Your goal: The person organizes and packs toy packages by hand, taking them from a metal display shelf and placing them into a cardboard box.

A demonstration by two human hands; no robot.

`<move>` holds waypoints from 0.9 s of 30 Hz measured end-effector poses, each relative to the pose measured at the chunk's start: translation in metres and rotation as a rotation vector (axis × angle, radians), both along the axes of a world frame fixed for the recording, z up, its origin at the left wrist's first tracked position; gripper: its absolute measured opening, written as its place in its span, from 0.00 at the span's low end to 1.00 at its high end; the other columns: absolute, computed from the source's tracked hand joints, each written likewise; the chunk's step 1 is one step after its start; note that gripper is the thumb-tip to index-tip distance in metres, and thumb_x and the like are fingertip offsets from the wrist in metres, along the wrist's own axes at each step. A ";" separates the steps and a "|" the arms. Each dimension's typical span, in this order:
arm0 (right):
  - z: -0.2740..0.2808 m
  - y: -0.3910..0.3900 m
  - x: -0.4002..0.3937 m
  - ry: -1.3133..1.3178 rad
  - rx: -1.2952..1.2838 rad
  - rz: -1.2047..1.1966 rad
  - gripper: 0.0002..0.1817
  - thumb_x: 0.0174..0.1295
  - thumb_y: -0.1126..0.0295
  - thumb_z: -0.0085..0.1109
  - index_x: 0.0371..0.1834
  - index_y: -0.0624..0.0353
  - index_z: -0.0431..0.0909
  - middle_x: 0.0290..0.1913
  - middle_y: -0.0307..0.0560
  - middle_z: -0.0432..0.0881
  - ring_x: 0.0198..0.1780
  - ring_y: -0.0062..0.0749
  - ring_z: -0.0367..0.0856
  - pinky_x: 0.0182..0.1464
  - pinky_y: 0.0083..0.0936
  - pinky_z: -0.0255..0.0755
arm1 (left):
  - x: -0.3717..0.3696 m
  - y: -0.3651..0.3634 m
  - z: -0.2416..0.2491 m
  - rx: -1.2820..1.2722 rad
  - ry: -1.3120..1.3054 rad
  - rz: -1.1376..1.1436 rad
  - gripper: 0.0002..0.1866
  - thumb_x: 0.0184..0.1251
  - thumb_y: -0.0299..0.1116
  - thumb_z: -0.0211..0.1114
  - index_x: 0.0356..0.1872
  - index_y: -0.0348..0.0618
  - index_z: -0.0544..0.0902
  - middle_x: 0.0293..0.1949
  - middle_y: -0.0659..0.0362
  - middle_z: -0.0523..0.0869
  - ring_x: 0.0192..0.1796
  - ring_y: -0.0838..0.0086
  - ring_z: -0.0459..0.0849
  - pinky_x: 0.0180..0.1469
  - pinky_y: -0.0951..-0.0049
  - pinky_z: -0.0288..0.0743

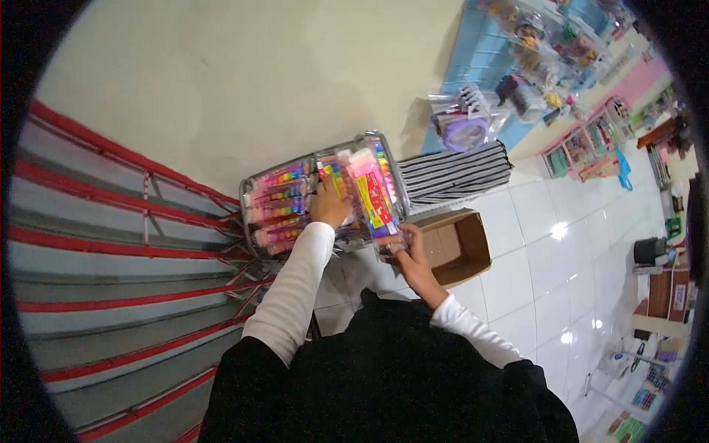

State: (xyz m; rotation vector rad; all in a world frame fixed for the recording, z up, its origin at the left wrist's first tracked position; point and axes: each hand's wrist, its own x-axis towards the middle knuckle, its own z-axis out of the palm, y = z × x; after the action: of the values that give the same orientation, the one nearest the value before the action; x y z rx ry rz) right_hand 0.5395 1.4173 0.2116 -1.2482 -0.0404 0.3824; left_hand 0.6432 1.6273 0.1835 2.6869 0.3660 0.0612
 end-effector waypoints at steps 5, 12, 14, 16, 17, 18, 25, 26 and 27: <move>0.009 -0.089 -0.040 -0.052 -0.212 -0.164 0.29 0.60 0.71 0.43 0.66 0.55 0.51 0.55 0.50 0.68 0.52 0.32 0.71 0.53 0.27 0.69 | 0.007 -0.016 -0.017 -0.048 0.039 0.083 0.37 0.51 0.36 0.67 0.62 0.43 0.59 0.61 0.43 0.60 0.54 0.45 0.73 0.53 0.55 0.71; -0.101 -0.235 -0.082 0.479 -0.417 -0.425 0.17 0.65 0.65 0.40 0.57 0.48 0.62 0.45 0.45 0.77 0.39 0.27 0.78 0.34 0.26 0.74 | 0.008 -0.006 -0.038 -0.193 -0.444 0.055 0.32 0.50 0.26 0.64 0.59 0.37 0.61 0.57 0.43 0.64 0.62 0.50 0.59 0.65 0.58 0.53; -0.145 -0.261 -0.087 0.549 -0.439 -0.394 0.16 0.66 0.60 0.42 0.56 0.46 0.63 0.42 0.45 0.78 0.38 0.28 0.78 0.33 0.27 0.74 | -0.017 -0.030 0.002 -0.420 -0.583 0.037 0.30 0.53 0.22 0.60 0.58 0.38 0.61 0.52 0.48 0.65 0.57 0.59 0.64 0.62 0.62 0.57; -0.183 -0.278 -0.084 0.645 -0.464 -0.337 0.17 0.66 0.59 0.43 0.57 0.46 0.63 0.41 0.45 0.78 0.37 0.28 0.78 0.32 0.27 0.74 | -0.048 -0.062 0.031 -0.696 -0.715 -0.049 0.32 0.57 0.20 0.58 0.63 0.42 0.56 0.55 0.53 0.64 0.54 0.68 0.68 0.56 0.68 0.66; -0.200 -0.282 -0.082 0.658 -0.440 -0.330 0.18 0.66 0.57 0.44 0.57 0.45 0.64 0.39 0.44 0.79 0.35 0.28 0.79 0.31 0.28 0.75 | -0.068 -0.083 0.050 -0.688 -0.711 -0.027 0.34 0.57 0.21 0.58 0.65 0.43 0.53 0.56 0.55 0.63 0.54 0.68 0.69 0.57 0.68 0.66; -0.223 -0.286 -0.078 0.675 -0.436 -0.299 0.18 0.65 0.57 0.45 0.56 0.46 0.65 0.39 0.45 0.79 0.35 0.28 0.79 0.31 0.28 0.75 | -0.085 -0.108 0.070 -0.691 -0.663 -0.014 0.35 0.57 0.23 0.59 0.65 0.44 0.52 0.57 0.54 0.63 0.55 0.67 0.68 0.57 0.67 0.66; -0.405 -0.273 -0.038 0.631 -0.515 -0.141 0.17 0.64 0.59 0.46 0.53 0.53 0.71 0.43 0.44 0.76 0.38 0.30 0.79 0.33 0.27 0.76 | -0.182 -0.216 -0.037 -1.321 0.195 -0.040 0.47 0.52 0.26 0.67 0.66 0.47 0.41 0.56 0.49 0.67 0.58 0.62 0.72 0.60 0.62 0.68; -0.439 -0.267 -0.035 0.617 -0.523 -0.118 0.17 0.65 0.60 0.44 0.52 0.55 0.72 0.45 0.43 0.74 0.39 0.29 0.78 0.34 0.26 0.76 | -0.186 -0.221 -0.073 -1.390 0.271 0.005 0.45 0.52 0.21 0.65 0.66 0.45 0.42 0.56 0.49 0.67 0.59 0.63 0.70 0.61 0.62 0.67; -0.473 -0.262 -0.032 0.499 -0.631 -0.072 0.18 0.63 0.60 0.47 0.52 0.54 0.71 0.44 0.46 0.77 0.40 0.34 0.79 0.37 0.29 0.75 | -0.191 -0.223 -0.109 -1.370 0.318 0.052 0.44 0.53 0.20 0.63 0.65 0.45 0.43 0.57 0.49 0.66 0.60 0.63 0.70 0.61 0.62 0.66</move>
State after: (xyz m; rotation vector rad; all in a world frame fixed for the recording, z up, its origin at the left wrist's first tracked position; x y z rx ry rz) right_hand 0.5072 1.1554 -0.2613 -1.7313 0.5903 0.6648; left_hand 0.4519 1.4047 0.0746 1.3184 0.3682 -0.4426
